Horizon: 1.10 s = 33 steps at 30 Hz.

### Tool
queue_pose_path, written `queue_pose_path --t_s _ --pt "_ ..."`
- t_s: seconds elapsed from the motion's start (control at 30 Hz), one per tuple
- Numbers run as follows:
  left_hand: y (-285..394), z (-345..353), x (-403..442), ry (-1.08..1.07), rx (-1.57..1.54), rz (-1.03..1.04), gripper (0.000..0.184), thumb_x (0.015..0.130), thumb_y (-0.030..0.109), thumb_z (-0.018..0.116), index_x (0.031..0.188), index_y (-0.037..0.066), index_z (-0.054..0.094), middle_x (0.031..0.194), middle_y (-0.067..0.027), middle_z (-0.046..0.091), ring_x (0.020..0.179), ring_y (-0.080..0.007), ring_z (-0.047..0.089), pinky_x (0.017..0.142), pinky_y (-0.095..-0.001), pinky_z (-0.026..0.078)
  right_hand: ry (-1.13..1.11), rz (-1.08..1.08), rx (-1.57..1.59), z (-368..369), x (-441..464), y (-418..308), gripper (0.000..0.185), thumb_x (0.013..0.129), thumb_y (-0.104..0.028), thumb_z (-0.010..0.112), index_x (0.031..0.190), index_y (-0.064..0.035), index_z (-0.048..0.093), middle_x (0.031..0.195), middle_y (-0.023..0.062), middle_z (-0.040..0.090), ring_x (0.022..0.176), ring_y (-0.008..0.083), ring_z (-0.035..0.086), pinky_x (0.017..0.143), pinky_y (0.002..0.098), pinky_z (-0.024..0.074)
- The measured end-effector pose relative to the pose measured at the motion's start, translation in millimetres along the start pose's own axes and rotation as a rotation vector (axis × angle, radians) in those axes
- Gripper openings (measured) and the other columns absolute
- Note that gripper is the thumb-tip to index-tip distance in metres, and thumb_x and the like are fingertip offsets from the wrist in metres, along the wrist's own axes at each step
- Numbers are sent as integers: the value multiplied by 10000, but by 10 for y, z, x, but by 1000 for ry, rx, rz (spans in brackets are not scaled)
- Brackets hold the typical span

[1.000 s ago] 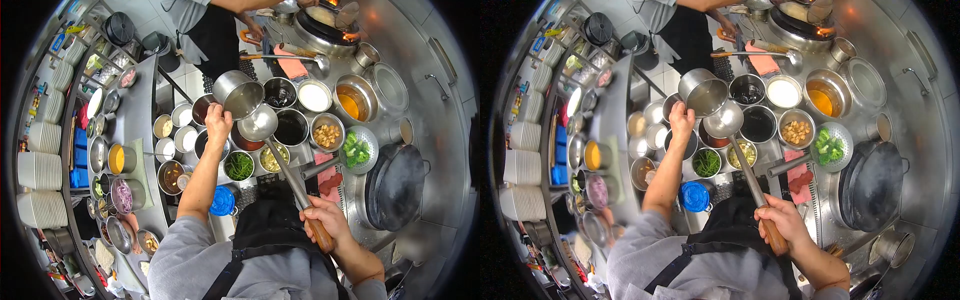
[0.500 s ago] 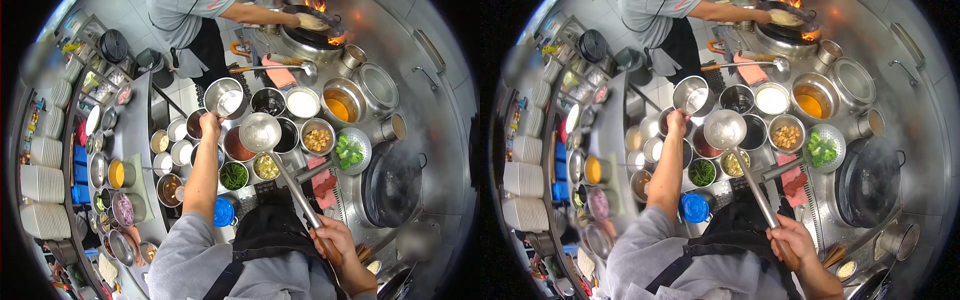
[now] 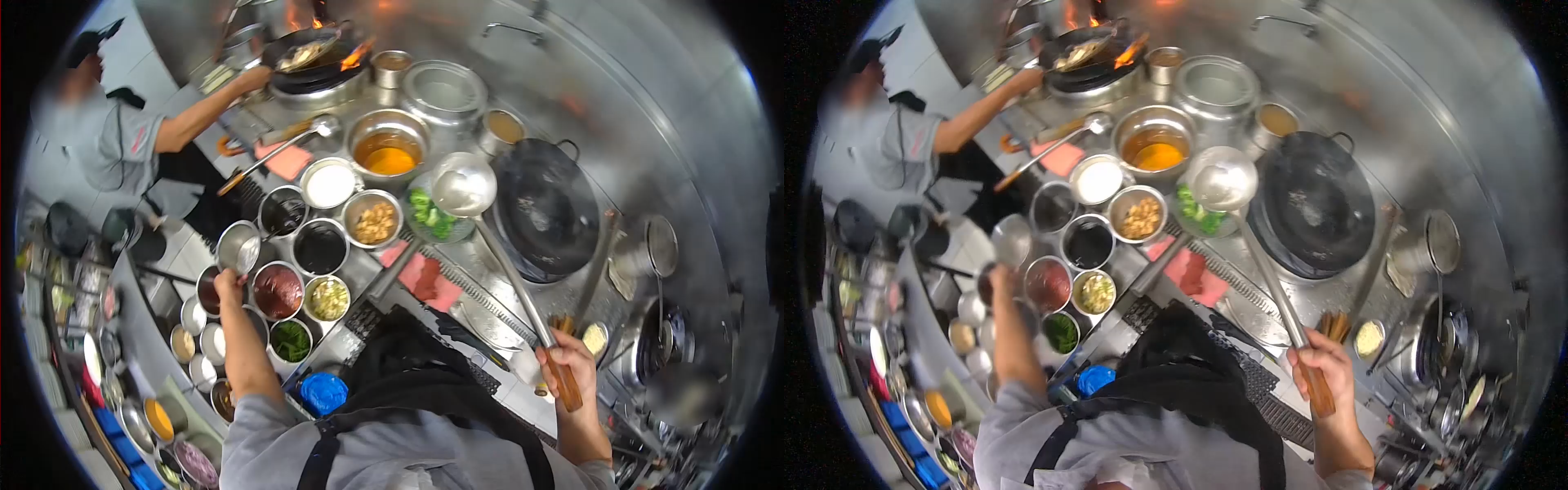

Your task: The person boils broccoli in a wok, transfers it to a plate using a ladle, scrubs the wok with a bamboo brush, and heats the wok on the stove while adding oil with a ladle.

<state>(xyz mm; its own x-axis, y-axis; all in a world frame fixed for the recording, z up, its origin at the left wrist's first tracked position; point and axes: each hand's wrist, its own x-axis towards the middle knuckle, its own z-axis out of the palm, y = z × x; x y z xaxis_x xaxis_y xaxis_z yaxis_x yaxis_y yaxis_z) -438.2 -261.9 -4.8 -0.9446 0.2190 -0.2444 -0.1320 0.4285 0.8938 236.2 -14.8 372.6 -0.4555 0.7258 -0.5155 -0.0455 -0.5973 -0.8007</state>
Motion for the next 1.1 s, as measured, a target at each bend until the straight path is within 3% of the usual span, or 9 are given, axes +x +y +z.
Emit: queue_pose_path --t_s 0.27,0.4,0.43,0.5,0.57,0.6,0.7,0.8,1.1 --pt "274 202 -103 -113 868 -81 130 796 16 536 895 -68 527 753 -115 566 533 -235 569 462 -344 539 347 -95 -305 -804 687 151 265 782 -107 581 1018 12 593 683 56 574 405 143 516 342 262 387" --pt "241 6 -243 -305 1183 215 220 812 38 547 983 -100 539 800 -135 606 560 -257 614 443 -339 526 412 -223 -788 -1374 1203 405 295 733 -48 584 1010 49 612 707 115 616 540 236 600 520 334 483" --pt "282 -56 -356 -309 1116 257 242 816 43 550 1005 -109 543 812 -139 616 567 -263 625 438 -338 523 517 -468 -1067 -1573 1389 611 431 736 -39 579 1155 61 569 790 212 640 713 347 646 664 401 511" --pt "538 19 -820 169 23 -196 215 822 26 553 1020 -58 545 792 -105 616 564 -233 628 434 -310 505 649 -448 -1330 -1067 1445 359 527 750 -45 582 1262 50 504 872 275 625 845 422 632 746 460 497" --pt "541 29 -1219 167 -288 -30 208 824 -8 547 1030 -35 530 774 -96 607 557 -209 629 427 -282 484 642 -584 -1324 -911 1871 156 533 756 -50 589 1272 44 494 896 278 626 855 425 629 749 470 494" --pt "640 47 -1422 163 -284 -25 203 832 -10 542 1033 -35 525 774 -97 604 562 -201 631 426 -276 481 645 -717 -1308 -826 2182 6 541 762 -56 595 1283 39 484 920 281 627 865 429 625 753 479 490" --pt "1125 139 -2002 145 -143 8 200 850 -7 522 1046 -40 511 777 -106 601 566 -187 634 412 -260 467 360 -591 -660 -442 3355 -692 332 744 -35 538 1066 6 601 569 77 537 437 171 536 411 306 423" --pt "1145 194 -2241 95 -51 88 221 837 -2 562 1052 -40 530 755 -95 610 565 -160 627 402 -258 456 118 -401 -98 64 4423 -1323 93 740 -110 617 745 -26 579 611 88 580 435 187 539 372 310 437" --pt "1057 103 -2848 56 -41 -44 168 849 -4 547 1015 -29 559 798 -96 637 589 -174 645 496 -268 496 32 -324 292 1106 5165 -1661 108 750 -63 633 789 1 556 677 143 606 485 207 567 401 281 454"
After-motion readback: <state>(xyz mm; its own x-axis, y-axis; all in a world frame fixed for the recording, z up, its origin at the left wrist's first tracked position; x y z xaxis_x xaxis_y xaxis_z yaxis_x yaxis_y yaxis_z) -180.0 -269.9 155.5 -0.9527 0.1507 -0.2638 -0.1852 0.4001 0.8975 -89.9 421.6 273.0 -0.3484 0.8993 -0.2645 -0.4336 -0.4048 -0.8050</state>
